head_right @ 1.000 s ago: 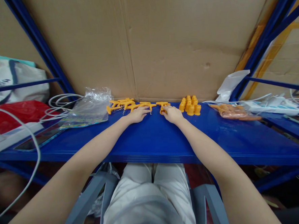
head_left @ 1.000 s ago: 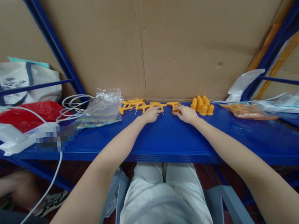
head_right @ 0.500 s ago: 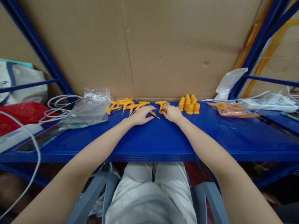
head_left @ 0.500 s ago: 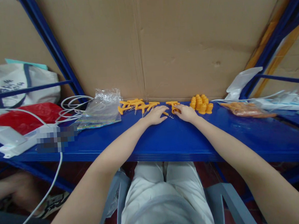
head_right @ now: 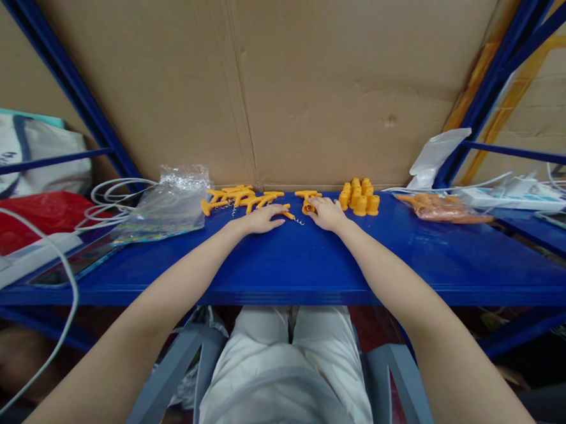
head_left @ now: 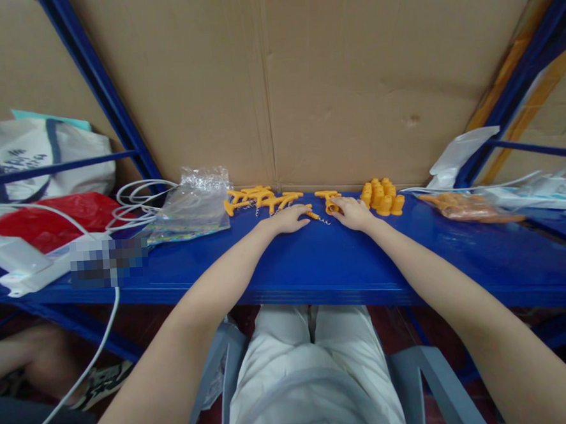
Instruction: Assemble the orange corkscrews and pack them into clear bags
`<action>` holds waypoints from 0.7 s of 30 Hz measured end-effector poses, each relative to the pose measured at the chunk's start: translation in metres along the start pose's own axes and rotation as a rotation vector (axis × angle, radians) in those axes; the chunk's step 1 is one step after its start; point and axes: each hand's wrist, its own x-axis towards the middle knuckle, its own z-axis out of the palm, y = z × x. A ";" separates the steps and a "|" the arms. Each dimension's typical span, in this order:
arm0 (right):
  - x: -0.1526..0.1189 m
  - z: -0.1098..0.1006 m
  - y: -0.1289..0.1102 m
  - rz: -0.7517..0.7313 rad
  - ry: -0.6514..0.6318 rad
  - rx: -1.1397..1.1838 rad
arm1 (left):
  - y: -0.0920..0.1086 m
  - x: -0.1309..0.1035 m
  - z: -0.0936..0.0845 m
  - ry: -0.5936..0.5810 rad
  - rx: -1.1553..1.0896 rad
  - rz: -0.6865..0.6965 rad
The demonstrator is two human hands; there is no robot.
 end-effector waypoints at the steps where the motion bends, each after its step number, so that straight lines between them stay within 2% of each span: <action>1: 0.000 0.000 0.001 -0.004 0.002 0.005 | 0.001 0.000 0.000 -0.002 -0.004 -0.006; 7: 0.000 -0.005 0.009 0.018 0.043 0.030 | 0.005 -0.002 -0.003 -0.008 -0.011 -0.006; 12: -0.004 -0.019 0.026 0.193 0.109 -0.004 | 0.008 -0.002 -0.005 -0.018 0.008 -0.023; 15: -0.005 -0.023 0.036 0.272 0.055 -0.052 | 0.008 -0.001 -0.006 -0.010 0.047 -0.018; 18: -0.004 -0.023 0.042 0.278 0.025 -0.048 | 0.008 -0.001 -0.006 0.009 0.085 -0.019; 21: 0.000 -0.023 0.044 0.275 0.083 0.013 | 0.008 -0.002 -0.004 0.068 0.108 -0.037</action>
